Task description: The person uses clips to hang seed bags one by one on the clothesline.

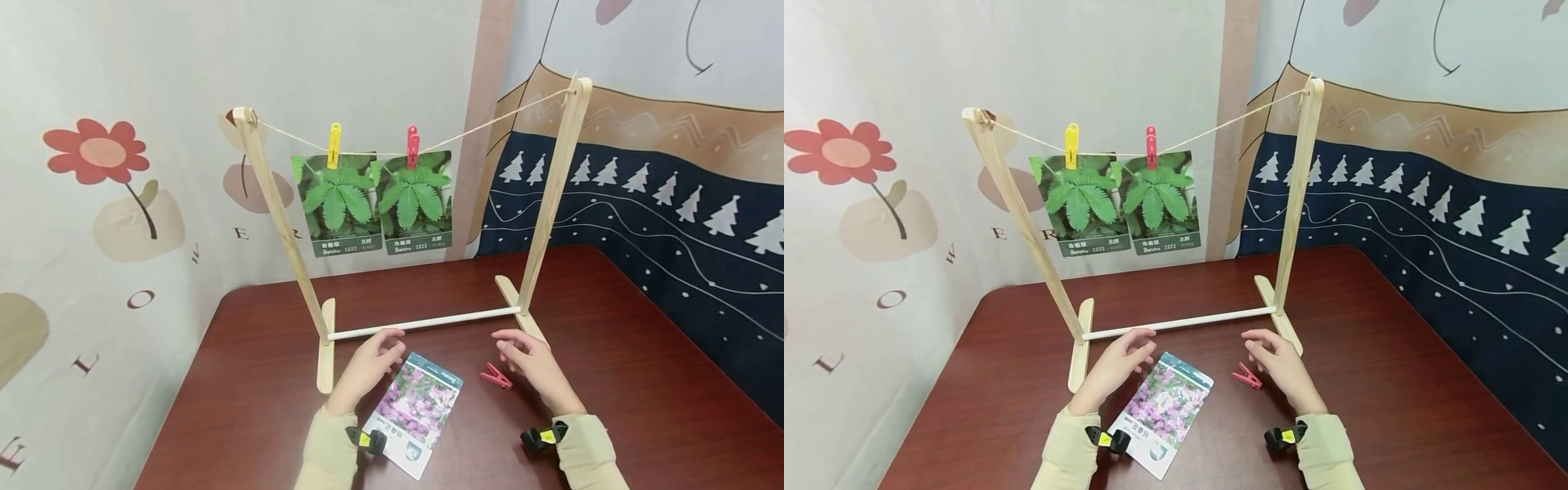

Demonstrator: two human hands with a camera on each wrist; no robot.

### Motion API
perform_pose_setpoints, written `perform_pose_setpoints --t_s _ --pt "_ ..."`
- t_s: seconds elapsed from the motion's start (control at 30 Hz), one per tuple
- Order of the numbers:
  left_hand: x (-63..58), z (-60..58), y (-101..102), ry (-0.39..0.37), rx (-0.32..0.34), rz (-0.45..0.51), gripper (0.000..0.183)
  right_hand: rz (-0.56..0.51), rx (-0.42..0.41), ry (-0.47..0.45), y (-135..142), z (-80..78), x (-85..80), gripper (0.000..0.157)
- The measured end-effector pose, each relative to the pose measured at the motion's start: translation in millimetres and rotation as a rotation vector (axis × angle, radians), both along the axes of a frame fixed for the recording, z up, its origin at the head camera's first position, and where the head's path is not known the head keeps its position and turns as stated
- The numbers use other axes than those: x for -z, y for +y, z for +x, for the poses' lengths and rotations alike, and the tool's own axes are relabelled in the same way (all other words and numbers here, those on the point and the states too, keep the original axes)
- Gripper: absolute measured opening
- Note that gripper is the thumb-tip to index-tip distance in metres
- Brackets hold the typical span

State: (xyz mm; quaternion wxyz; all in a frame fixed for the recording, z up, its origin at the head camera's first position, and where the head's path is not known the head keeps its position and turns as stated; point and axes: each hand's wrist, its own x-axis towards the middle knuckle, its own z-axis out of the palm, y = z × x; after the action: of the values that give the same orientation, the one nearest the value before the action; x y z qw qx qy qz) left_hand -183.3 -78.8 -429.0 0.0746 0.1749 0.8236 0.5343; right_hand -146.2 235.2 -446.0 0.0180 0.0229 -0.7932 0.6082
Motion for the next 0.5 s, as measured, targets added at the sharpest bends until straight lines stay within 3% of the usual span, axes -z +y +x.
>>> perform_pose_setpoints --t_s 0.17,0.5 --pt "4.1 -1.1 3 -0.015 0.025 -0.026 0.037 -0.016 0.035 -0.056 1 -0.4 3.8 0.039" --pt "14.7 -0.7 4 -0.026 0.031 -0.073 0.036 -0.042 0.004 -0.111 4 -0.8 8.8 0.042"
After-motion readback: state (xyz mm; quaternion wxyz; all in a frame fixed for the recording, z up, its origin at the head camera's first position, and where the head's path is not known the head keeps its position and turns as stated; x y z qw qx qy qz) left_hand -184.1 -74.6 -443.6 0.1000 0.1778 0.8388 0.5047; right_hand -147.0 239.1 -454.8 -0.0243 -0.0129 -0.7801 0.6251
